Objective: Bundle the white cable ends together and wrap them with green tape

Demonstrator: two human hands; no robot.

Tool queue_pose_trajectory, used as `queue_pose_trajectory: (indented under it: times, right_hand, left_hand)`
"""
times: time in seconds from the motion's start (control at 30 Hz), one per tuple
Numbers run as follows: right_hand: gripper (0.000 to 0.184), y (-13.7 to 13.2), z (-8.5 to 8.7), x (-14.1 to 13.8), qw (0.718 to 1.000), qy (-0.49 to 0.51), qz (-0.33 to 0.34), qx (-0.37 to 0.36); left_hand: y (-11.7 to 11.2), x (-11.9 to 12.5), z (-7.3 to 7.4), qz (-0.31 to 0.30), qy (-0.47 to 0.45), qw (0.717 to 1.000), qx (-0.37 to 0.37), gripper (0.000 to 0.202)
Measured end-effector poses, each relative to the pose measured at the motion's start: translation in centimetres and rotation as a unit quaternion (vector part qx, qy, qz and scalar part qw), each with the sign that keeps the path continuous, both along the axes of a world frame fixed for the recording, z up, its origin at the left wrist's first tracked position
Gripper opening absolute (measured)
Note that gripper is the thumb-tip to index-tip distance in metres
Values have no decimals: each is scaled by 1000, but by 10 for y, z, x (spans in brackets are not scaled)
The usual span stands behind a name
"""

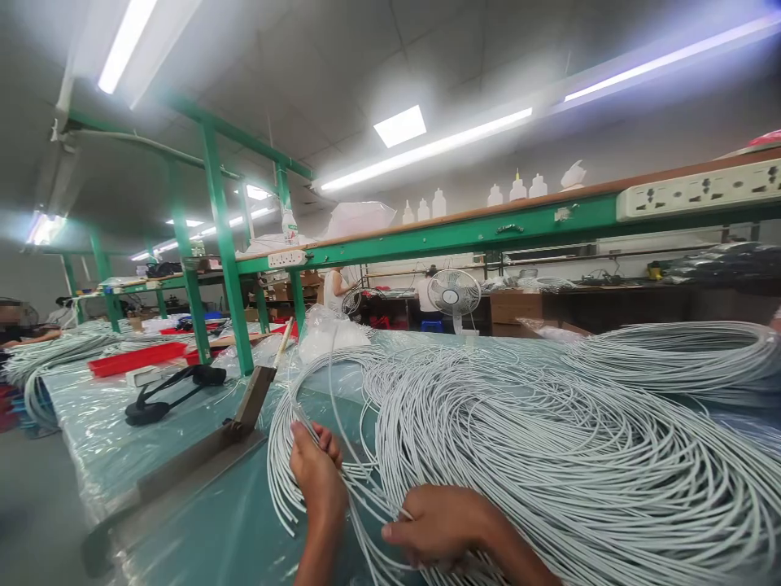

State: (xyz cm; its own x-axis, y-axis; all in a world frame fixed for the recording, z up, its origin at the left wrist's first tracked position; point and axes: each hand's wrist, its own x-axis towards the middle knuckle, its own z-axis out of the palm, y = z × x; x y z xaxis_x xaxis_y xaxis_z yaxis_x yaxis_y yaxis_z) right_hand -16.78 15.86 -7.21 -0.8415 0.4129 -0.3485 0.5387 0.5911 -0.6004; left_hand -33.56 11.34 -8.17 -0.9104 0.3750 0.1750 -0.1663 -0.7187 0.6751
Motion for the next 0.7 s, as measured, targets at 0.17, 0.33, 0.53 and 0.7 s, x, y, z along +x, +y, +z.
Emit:
queue_pose_trajectory:
  times: [0.17,0.33,0.53,0.7]
  right_hand:
    - [44,-11,-3,-12,961,213,-16,173]
    - [36,-14,8,-19,922,363,-60,119]
    - [35,-7,12,-21,853,501,-104,-101]
    - [26,-5,21,-20,784,557,-154,-228]
  left_hand:
    - [7,5,-10,7,58,997,-60,55]
    - [9,22,-23,-24,177,979,-99,53]
    - [11,30,-28,-52,233,967,-86,50]
    - [12,41,-23,-65,235,966,-84,53]
